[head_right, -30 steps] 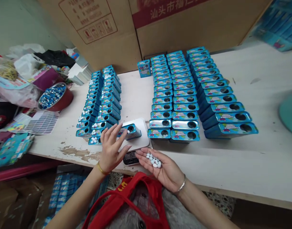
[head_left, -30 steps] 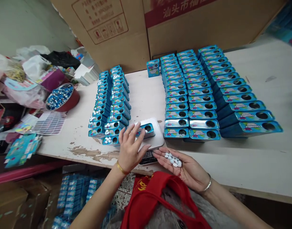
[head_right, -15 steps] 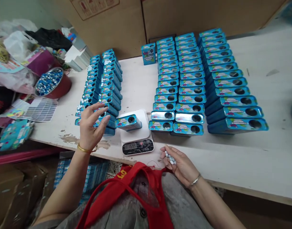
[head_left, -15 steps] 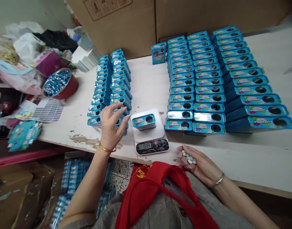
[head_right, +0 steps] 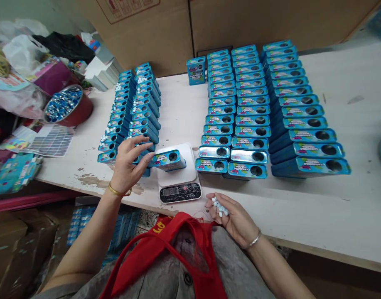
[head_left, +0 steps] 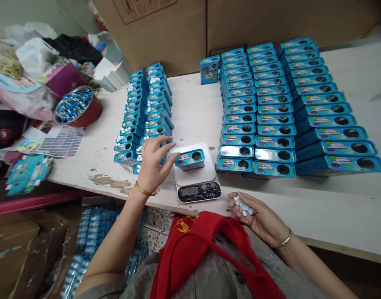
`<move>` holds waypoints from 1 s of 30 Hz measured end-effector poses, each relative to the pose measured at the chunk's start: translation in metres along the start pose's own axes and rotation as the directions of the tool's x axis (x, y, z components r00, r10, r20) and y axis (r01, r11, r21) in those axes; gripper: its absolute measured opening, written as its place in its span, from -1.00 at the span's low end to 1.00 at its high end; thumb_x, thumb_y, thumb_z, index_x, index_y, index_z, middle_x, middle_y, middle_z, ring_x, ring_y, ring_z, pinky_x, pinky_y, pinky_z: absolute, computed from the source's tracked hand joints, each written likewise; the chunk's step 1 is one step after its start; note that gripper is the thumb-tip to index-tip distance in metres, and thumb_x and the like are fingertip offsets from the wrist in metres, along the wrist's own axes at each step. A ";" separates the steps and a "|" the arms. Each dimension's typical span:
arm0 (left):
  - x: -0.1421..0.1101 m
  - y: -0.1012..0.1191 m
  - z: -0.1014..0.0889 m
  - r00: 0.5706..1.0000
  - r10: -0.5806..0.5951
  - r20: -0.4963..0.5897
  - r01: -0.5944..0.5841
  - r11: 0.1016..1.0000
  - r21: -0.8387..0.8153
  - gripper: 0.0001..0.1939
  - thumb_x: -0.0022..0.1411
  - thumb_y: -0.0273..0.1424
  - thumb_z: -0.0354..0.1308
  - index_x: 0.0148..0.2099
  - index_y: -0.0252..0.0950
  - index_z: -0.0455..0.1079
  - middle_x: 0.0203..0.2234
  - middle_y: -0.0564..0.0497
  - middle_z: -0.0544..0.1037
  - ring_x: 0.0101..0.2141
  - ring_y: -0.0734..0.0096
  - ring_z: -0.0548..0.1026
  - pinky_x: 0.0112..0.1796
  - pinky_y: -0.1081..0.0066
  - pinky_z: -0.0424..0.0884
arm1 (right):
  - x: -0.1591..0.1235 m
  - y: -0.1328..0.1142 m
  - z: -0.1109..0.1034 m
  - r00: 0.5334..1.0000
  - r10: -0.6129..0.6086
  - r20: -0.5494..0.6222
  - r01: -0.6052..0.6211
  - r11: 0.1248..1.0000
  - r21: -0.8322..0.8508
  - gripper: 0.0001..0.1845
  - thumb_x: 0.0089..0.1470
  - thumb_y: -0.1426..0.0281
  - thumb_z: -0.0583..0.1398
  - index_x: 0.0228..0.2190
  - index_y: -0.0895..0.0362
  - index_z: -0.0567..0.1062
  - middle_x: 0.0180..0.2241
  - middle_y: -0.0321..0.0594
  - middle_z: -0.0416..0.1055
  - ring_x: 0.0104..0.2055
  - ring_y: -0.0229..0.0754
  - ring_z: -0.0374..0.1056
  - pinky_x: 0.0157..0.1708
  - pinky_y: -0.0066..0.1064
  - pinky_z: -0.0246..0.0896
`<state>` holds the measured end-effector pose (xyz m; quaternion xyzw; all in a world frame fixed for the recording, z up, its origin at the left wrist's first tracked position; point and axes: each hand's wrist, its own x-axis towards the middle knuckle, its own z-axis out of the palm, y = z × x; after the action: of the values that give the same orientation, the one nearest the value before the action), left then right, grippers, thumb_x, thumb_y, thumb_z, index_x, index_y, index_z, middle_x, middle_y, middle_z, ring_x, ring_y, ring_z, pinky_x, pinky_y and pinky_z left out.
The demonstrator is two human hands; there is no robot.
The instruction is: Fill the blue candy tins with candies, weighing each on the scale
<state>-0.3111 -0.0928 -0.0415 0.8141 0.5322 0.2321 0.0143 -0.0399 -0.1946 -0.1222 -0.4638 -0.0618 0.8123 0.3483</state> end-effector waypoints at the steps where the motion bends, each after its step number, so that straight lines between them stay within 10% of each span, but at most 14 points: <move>1: 0.001 0.000 0.001 1.000 0.000 0.005 0.000 1.000 -0.002 -0.77 0.26 -0.27 0.07 -0.08 -0.21 0.40 -0.05 -0.05 0.45 0.00 0.28 0.37 0.05 0.15 0.19 | 0.001 0.001 0.000 1.000 0.003 -0.009 -0.003 1.000 -0.014 -0.73 -0.11 0.28 0.34 -0.37 0.20 0.55 -0.47 -0.21 0.45 -0.56 -0.38 0.23 -0.64 -0.58 0.12; 11: -0.001 0.006 0.006 0.975 0.139 0.175 -0.128 0.989 -0.072 -0.30 0.09 -0.02 0.18 0.18 -0.24 0.17 0.07 -0.17 0.32 0.08 0.16 0.27 0.07 0.14 0.16 | -0.004 -0.030 0.049 0.987 -0.085 0.134 0.125 0.939 -0.322 -0.59 -0.11 0.10 0.30 -0.39 0.22 0.53 -0.66 -0.39 0.22 -0.72 -0.52 -0.06 -0.74 -0.58 -0.29; 17: -0.006 0.003 0.003 0.985 0.087 0.147 -0.078 0.994 -0.071 -0.38 0.14 -0.09 0.15 0.19 -0.19 0.16 0.08 -0.15 0.31 0.08 0.17 0.26 0.08 0.13 0.15 | 0.023 -0.082 0.115 0.846 -0.390 0.363 0.532 0.623 -0.573 -0.72 -0.10 0.24 0.29 -0.39 0.21 0.60 -0.68 -0.37 0.26 -0.61 -0.39 0.10 -0.60 -0.51 -0.01; 21: -0.011 0.003 0.001 0.973 0.100 0.208 -0.085 0.993 -0.081 -0.30 0.11 -0.05 0.17 0.22 -0.20 0.10 0.11 -0.17 0.27 0.10 0.13 0.24 0.07 0.12 0.15 | 0.030 -0.090 0.122 0.799 -0.503 0.331 0.590 0.547 -0.594 -0.74 -0.18 0.31 0.32 -0.36 0.16 0.61 -0.55 -0.29 0.41 -0.47 -0.28 0.23 -0.47 -0.45 0.12; 26: 0.016 0.002 0.000 0.927 0.166 0.337 -0.160 0.986 -0.046 -0.57 0.23 -0.19 0.08 0.09 -0.25 0.25 -0.17 -0.10 0.45 -0.14 0.22 0.39 -0.13 0.22 0.28 | 0.010 -0.060 0.088 0.966 -0.112 0.233 0.223 0.816 -0.533 -0.51 -0.17 0.02 0.28 -0.35 0.17 0.53 -0.74 -0.46 0.14 -0.72 -0.45 -0.08 -0.70 -0.54 -0.23; 30: 0.087 -0.024 0.015 0.950 0.146 0.275 -0.167 0.984 0.055 -0.69 0.24 -0.29 0.06 -0.01 -0.30 0.29 -0.23 -0.10 0.45 -0.20 0.22 0.39 -0.17 0.24 0.31 | 0.023 -0.030 0.048 0.971 0.081 0.223 0.056 0.835 -0.547 -0.37 -0.30 -0.19 0.23 -0.55 0.17 0.40 -0.76 -0.45 0.12 -0.75 -0.48 -0.10 -0.72 -0.55 -0.27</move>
<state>-0.2979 -0.0032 -0.0295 0.8776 0.4676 0.0988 0.0365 -0.0698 -0.1470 -0.0984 -0.4440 -0.3303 0.8120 0.1853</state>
